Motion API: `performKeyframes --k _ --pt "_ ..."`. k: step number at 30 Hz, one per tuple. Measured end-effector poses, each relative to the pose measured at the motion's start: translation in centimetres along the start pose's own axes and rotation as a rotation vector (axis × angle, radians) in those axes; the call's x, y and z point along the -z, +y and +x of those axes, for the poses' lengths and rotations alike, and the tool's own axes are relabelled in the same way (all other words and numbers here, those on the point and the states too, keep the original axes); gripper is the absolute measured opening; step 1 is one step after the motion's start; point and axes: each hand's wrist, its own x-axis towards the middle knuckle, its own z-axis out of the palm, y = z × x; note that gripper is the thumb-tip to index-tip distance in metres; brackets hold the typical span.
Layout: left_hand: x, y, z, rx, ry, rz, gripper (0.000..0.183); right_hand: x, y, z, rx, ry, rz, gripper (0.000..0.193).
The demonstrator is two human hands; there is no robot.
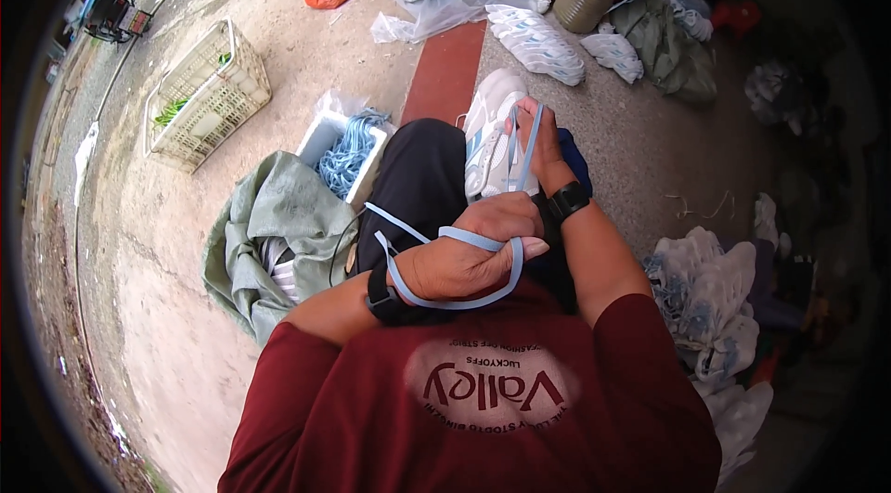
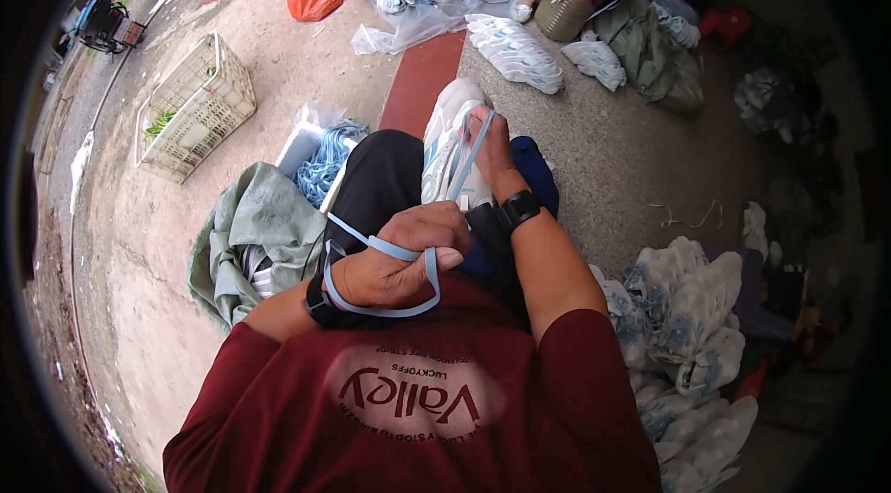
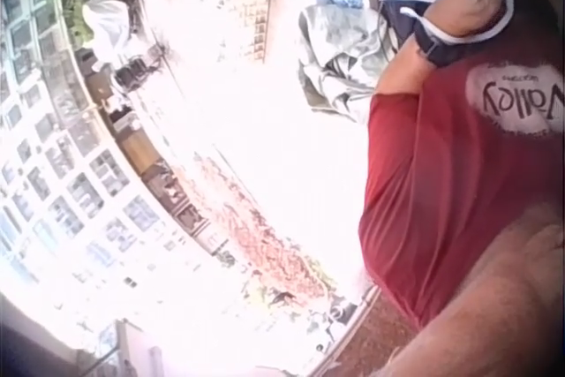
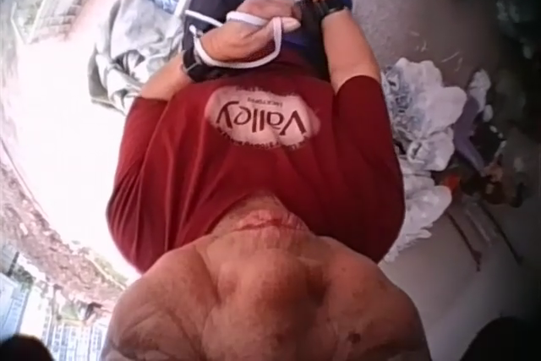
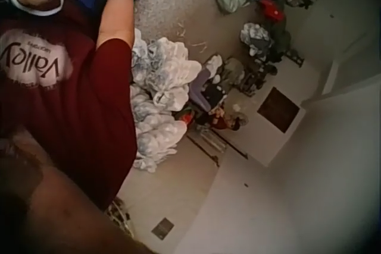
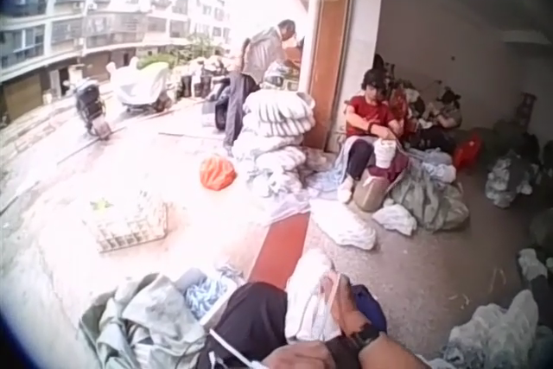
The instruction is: Lacing white sneakers at a production or assembly station.
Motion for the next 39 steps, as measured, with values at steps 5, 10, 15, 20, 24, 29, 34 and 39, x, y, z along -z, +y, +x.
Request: performKeyframes --k 5,10,15,20,24,29,34,39 --pt "0.8 -0.3 -0.3 0.033 0.042 -0.083 0.037 1.2 0.2 -0.1 0.157 -0.117 -0.16 0.015" --pt "4.7 2.1 -2.0 0.108 0.07 -0.216 0.039 5.9 1.4 -5.6 0.289 0.047 -0.19 0.011" --pt "10.2 3.3 -9.7 0.099 0.619 -0.487 0.05 15.4 6.4 -13.4 0.018 0.511 -0.006 0.01" --pt "16.1 0.3 -24.4 0.192 1.096 -0.823 0.044 24.2 14.8 -19.6 -0.314 0.581 -0.094 0.009" --pt "18.3 -6.8 -37.6 0.9 1.565 -0.671 0.038 28.4 19.7 -20.7 -0.687 0.249 -0.564 0.011" --pt "14.5 -8.5 -25.0 1.439 0.273 0.825 0.036 16.5 5.9 -13.4 0.051 0.261 -0.993 0.021" --pt "6.4 -8.1 -5.4 0.442 0.198 1.003 0.043 5.4 -1.2 -8.6 0.365 -0.007 -0.679 0.042" --pt "1.3 -12.9 0.0 0.491 0.017 1.119 0.054 0.9 0.9 -7.2 0.29 0.079 -0.935 0.048"
